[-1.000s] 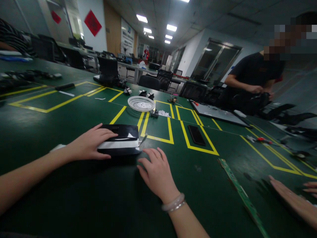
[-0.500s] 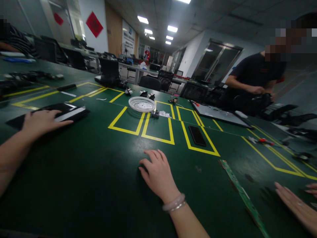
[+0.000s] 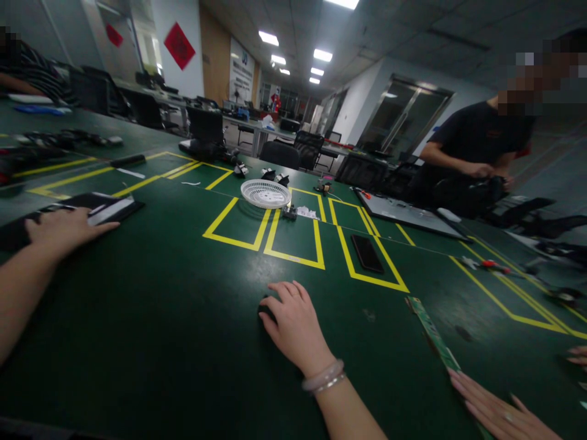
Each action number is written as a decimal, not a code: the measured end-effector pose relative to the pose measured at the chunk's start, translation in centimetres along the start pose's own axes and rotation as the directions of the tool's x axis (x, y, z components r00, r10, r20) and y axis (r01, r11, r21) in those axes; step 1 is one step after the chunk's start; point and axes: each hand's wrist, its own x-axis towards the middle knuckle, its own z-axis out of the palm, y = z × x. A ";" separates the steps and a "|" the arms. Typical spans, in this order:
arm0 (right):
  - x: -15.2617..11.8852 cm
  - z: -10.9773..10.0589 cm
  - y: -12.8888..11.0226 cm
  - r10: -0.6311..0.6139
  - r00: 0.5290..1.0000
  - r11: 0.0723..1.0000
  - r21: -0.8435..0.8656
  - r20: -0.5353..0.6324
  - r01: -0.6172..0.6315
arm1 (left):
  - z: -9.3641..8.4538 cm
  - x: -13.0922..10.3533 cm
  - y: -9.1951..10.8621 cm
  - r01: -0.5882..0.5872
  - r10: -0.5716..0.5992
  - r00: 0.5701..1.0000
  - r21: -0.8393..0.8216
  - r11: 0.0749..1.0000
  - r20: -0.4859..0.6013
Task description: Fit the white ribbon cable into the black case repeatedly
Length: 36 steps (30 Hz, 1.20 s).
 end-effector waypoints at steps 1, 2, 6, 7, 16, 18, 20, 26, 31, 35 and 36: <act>0.0 0.0 0.0 0.001 1.000 1.000 0.001 0.003 -0.001 | -0.1 -0.1 0.1 -0.013 0.013 1.000 0.008 1.000 -0.010; 0.0 0.0 0.0 0.001 1.000 1.000 0.003 0.004 -0.001 | -0.3 -0.2 0.2 -0.028 0.028 0.999 0.013 1.000 -0.023; 0.0 0.0 0.0 -0.009 1.000 1.000 0.016 0.002 0.009 | -0.7 -0.5 0.6 -0.036 0.036 0.999 -0.018 0.999 -0.005; 0.0 0.0 0.0 -0.012 1.000 1.000 0.018 0.002 0.012 | -0.8 -0.5 0.7 -0.022 0.022 1.000 -0.023 0.999 0.018; 0.0 0.1 -0.2 -0.009 1.000 0.999 0.033 0.026 0.008 | -1.2 -0.9 1.5 -0.050 0.054 0.996 -0.060 0.997 0.070; -0.1 0.1 -0.2 -0.012 1.000 0.999 0.039 0.028 0.011 | -1.1 -1.1 2.4 -0.116 0.124 0.990 -0.102 0.988 0.071; -0.1 0.1 -0.2 -0.017 0.999 0.999 0.043 0.029 0.015 | -0.8 -1.7 4.0 -0.223 0.241 0.966 -0.171 0.960 0.095; 0.0 0.2 -0.1 -0.068 0.998 0.995 0.075 0.007 0.068 | 1.4 -7.4 10.9 -0.619 0.728 0.668 -0.427 0.660 0.157; 0.1 0.0 -0.7 -0.100 0.995 0.986 0.129 -0.020 0.102 | 2.1 -14.7 14.1 -0.799 0.961 0.263 -0.541 0.263 0.079; 0.1 -0.2 -1.1 -0.123 0.991 0.973 0.203 0.049 0.111 | 2.0 -17.9 14.6 -0.809 0.989 0.146 -0.571 0.140 0.036; 0.1 -0.2 -1.1 -0.125 0.990 0.970 0.219 0.067 0.108 | 2.0 -18.2 14.7 -0.813 0.990 0.139 -0.568 0.130 0.027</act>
